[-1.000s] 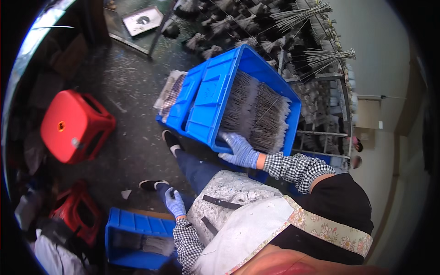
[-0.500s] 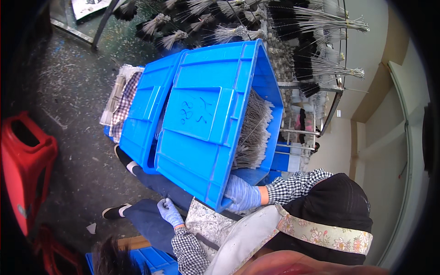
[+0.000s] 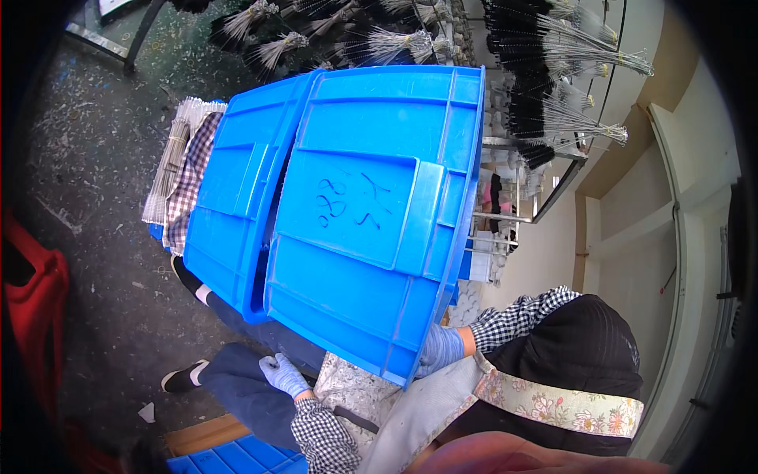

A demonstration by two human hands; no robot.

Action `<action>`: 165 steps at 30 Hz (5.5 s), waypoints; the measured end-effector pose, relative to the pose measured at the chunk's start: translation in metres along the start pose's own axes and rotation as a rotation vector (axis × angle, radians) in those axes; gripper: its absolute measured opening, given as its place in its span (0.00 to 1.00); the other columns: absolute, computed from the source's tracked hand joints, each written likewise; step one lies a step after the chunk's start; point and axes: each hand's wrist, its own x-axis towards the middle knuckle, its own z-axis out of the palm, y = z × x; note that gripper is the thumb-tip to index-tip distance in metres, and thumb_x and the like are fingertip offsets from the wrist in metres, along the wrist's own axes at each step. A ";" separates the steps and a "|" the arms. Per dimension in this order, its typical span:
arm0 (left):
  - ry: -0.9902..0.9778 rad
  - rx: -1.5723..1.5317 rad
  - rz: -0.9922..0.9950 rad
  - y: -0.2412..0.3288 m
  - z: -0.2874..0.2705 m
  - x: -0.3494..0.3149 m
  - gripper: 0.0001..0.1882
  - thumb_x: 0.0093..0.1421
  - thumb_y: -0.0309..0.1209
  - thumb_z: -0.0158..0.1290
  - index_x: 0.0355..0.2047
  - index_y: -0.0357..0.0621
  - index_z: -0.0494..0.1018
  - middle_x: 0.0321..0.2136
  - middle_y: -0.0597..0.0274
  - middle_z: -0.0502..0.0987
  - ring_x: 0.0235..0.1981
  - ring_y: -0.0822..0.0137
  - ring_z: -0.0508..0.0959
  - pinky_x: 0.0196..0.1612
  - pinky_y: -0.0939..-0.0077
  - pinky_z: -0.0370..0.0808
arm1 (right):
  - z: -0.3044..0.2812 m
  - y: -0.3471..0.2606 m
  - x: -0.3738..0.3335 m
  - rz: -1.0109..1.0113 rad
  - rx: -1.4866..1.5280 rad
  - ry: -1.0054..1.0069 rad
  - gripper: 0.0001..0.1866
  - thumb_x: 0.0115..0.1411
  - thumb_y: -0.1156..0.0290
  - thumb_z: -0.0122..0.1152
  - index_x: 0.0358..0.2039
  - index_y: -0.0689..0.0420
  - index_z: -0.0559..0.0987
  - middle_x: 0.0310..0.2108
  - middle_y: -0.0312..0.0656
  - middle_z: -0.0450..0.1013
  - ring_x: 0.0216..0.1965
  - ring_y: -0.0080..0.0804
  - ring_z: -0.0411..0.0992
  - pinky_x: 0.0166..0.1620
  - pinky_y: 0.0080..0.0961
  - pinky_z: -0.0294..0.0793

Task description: The recorder moves crates of wire bundles and then applies a white adhesive or coating to the bundles using a manual applicator or jig.

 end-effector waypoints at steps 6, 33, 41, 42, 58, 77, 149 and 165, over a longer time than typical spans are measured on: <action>-0.015 -0.187 -0.109 -0.003 0.004 0.009 0.10 0.56 0.18 0.48 0.40 0.37 0.67 0.27 0.68 0.63 0.28 0.73 0.64 0.36 0.80 0.66 | 0.022 0.009 -0.036 0.062 0.005 0.042 0.44 0.49 0.48 0.64 0.63 0.55 0.63 0.64 0.56 0.55 0.65 0.61 0.53 0.64 0.56 0.53; 0.010 -0.354 -0.018 -0.006 -0.005 0.017 0.20 0.56 0.16 0.45 0.50 0.34 0.65 0.31 0.67 0.65 0.33 0.74 0.66 0.40 0.83 0.66 | -0.004 -0.009 -0.006 0.134 0.057 -0.072 0.36 0.56 0.52 0.58 0.62 0.54 0.63 0.63 0.54 0.56 0.63 0.59 0.55 0.62 0.55 0.55; 0.041 -0.285 0.003 -0.007 -0.020 0.009 0.21 0.56 0.16 0.46 0.51 0.33 0.65 0.31 0.67 0.66 0.34 0.73 0.67 0.41 0.82 0.67 | -0.013 -0.015 0.016 0.107 -0.038 0.062 0.33 0.51 0.58 0.61 0.57 0.55 0.68 0.57 0.56 0.63 0.54 0.60 0.64 0.54 0.55 0.66; 0.046 -0.280 -0.001 -0.005 -0.023 0.009 0.21 0.56 0.16 0.46 0.51 0.33 0.65 0.32 0.66 0.66 0.34 0.72 0.67 0.42 0.82 0.67 | -0.015 -0.015 0.017 0.127 -0.046 0.056 0.34 0.50 0.59 0.62 0.57 0.55 0.68 0.56 0.55 0.63 0.54 0.60 0.64 0.54 0.54 0.66; 0.144 -0.142 0.402 0.022 -0.146 -0.019 0.14 0.58 0.25 0.50 0.45 0.39 0.73 0.33 0.63 0.75 0.32 0.70 0.74 0.39 0.75 0.73 | -0.013 -0.020 0.020 0.160 -0.060 0.116 0.28 0.51 0.61 0.61 0.52 0.59 0.72 0.43 0.57 0.74 0.44 0.55 0.72 0.47 0.46 0.72; 0.540 0.130 0.355 -0.119 -0.304 -0.220 0.13 0.54 0.34 0.55 0.39 0.43 0.77 0.31 0.53 0.81 0.34 0.60 0.81 0.42 0.70 0.76 | -0.004 -0.020 0.010 -0.014 -0.270 0.791 0.31 0.52 0.60 0.67 0.56 0.54 0.68 0.41 0.43 0.71 0.45 0.42 0.68 0.51 0.41 0.66; 0.292 0.065 0.739 0.221 -0.789 -0.098 0.11 0.60 0.24 0.53 0.43 0.35 0.74 0.40 0.56 0.78 0.42 0.66 0.77 0.51 0.74 0.72 | 0.081 -0.355 0.350 0.482 -0.036 -0.026 0.20 0.59 0.57 0.53 0.47 0.53 0.78 0.46 0.49 0.76 0.50 0.49 0.73 0.53 0.41 0.71; 0.405 0.389 1.197 0.477 -0.754 -0.067 0.11 0.60 0.26 0.55 0.43 0.37 0.74 0.38 0.56 0.77 0.37 0.64 0.76 0.40 0.72 0.74 | 0.068 -0.265 0.508 0.997 0.118 0.296 0.30 0.62 0.53 0.50 0.65 0.42 0.62 0.67 0.40 0.55 0.65 0.49 0.56 0.63 0.55 0.56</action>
